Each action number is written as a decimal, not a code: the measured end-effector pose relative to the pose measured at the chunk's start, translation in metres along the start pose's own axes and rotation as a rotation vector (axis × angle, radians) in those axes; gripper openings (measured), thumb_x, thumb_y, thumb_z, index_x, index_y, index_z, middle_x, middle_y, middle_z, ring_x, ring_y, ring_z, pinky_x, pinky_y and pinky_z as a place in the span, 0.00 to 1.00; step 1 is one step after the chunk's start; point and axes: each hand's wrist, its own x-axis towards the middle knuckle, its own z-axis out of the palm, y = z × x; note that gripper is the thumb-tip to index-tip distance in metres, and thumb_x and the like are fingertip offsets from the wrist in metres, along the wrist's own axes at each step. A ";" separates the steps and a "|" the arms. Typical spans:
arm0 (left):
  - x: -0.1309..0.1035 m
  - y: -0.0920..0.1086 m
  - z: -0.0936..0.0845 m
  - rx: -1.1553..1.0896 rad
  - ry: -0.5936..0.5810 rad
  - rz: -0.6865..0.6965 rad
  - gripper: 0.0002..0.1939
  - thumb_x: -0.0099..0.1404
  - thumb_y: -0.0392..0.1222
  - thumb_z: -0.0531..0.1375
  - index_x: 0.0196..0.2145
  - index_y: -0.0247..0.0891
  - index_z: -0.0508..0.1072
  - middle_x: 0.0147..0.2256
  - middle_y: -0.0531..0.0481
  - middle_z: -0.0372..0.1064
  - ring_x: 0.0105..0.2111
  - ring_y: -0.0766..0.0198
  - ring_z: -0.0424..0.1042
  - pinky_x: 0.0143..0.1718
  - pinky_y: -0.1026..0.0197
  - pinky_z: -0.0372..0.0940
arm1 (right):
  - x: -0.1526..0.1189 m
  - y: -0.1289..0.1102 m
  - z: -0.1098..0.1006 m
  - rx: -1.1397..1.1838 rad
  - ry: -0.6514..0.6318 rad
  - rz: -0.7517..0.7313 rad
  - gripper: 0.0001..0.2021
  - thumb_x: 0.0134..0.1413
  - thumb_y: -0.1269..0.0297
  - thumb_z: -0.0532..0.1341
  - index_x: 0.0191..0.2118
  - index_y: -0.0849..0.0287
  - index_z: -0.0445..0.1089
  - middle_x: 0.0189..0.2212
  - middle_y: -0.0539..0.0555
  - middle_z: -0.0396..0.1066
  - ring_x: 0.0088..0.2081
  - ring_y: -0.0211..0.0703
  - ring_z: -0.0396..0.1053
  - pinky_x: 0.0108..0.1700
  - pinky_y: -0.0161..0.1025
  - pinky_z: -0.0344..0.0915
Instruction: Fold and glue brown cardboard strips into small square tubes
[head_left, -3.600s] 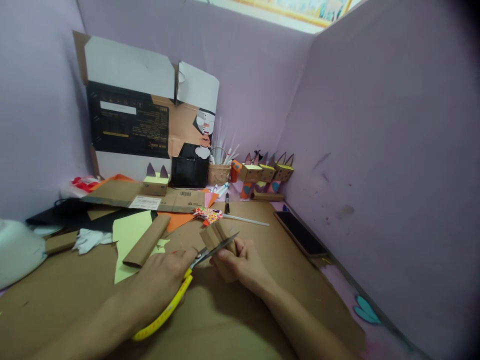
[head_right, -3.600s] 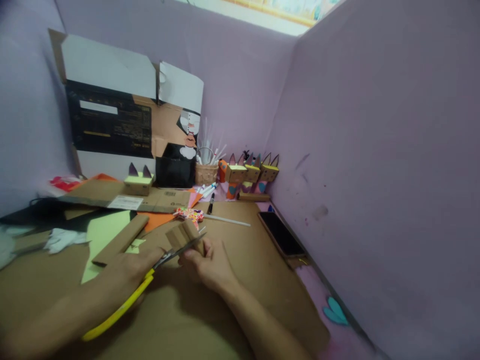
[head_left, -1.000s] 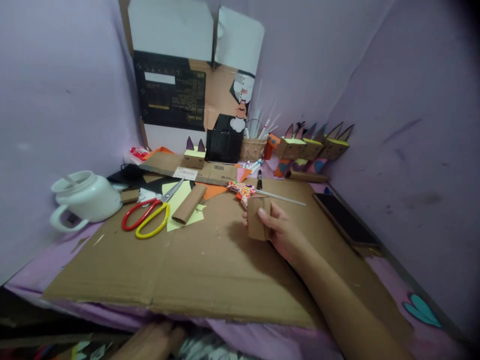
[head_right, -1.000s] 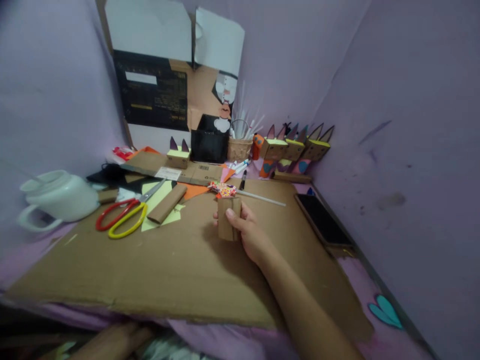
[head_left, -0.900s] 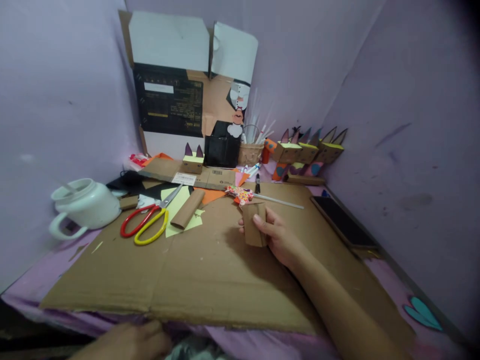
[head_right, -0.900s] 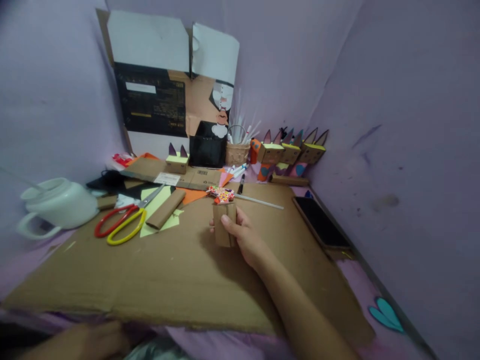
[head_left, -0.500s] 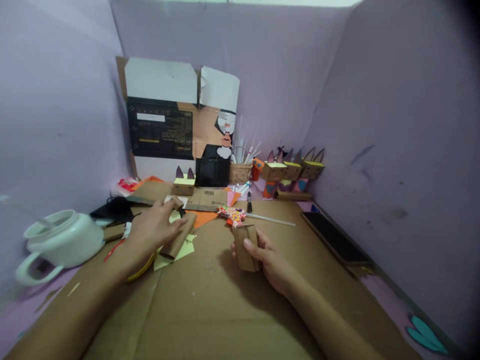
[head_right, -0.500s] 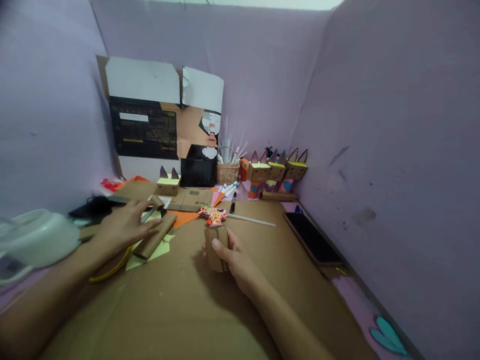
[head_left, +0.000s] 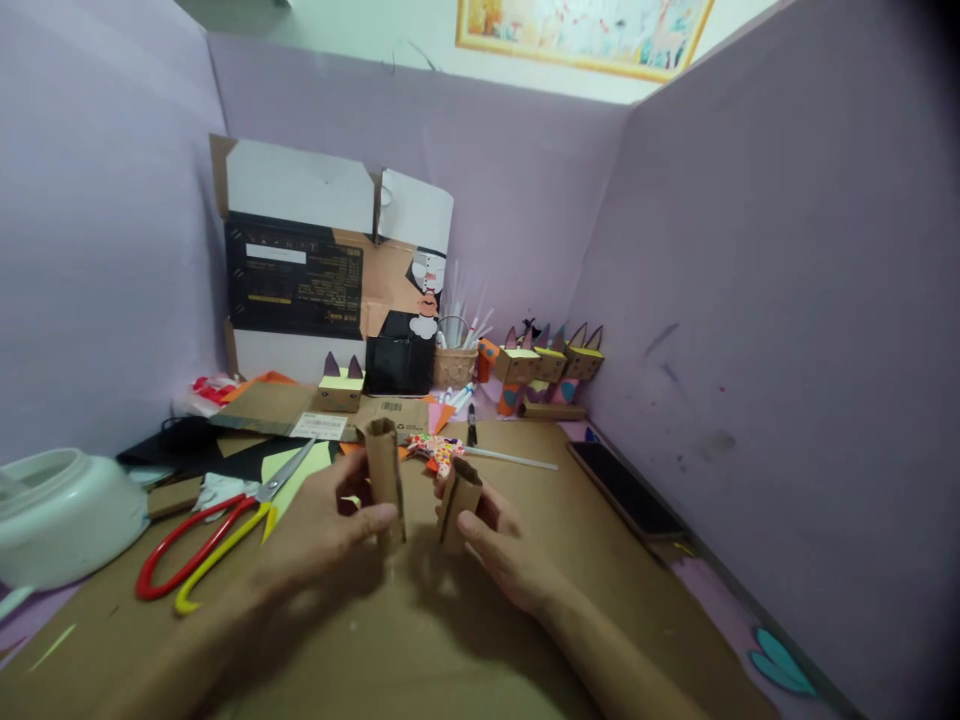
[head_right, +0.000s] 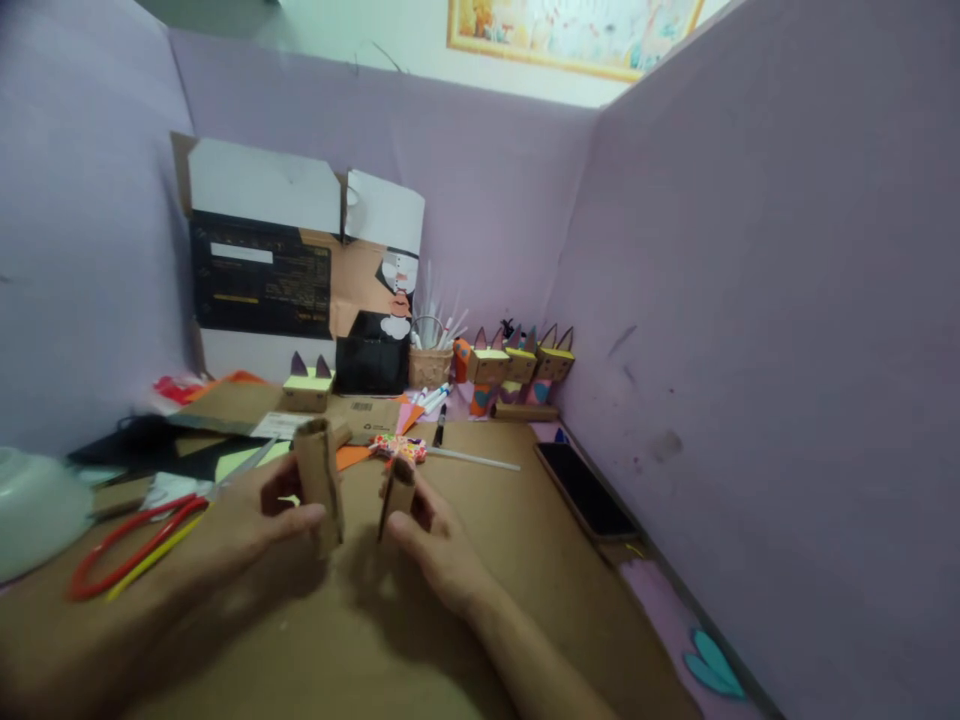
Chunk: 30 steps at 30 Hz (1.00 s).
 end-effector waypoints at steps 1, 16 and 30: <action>-0.003 0.000 0.008 -0.035 -0.033 0.011 0.26 0.52 0.43 0.60 0.49 0.38 0.65 0.42 0.44 0.72 0.38 0.54 0.71 0.34 0.58 0.65 | 0.001 -0.001 0.000 -0.017 0.003 -0.019 0.22 0.42 0.56 0.66 0.46 0.55 0.68 0.42 0.54 0.70 0.45 0.48 0.65 0.47 0.42 0.60; 0.000 -0.036 0.037 0.014 -0.109 0.031 0.15 0.50 0.38 0.62 0.38 0.37 0.69 0.36 0.46 0.71 0.36 0.53 0.71 0.36 0.55 0.66 | 0.006 0.005 -0.002 -0.127 0.001 0.153 0.22 0.27 0.76 0.68 0.36 0.57 0.72 0.33 0.49 0.73 0.38 0.45 0.69 0.43 0.40 0.63; -0.004 -0.042 0.036 0.049 -0.130 0.066 0.17 0.57 0.45 0.59 0.43 0.39 0.65 0.45 0.42 0.68 0.45 0.50 0.69 0.45 0.54 0.64 | 0.000 0.012 -0.001 -0.572 0.007 -0.147 0.23 0.39 0.65 0.68 0.46 0.55 0.70 0.39 0.52 0.71 0.40 0.46 0.67 0.43 0.41 0.64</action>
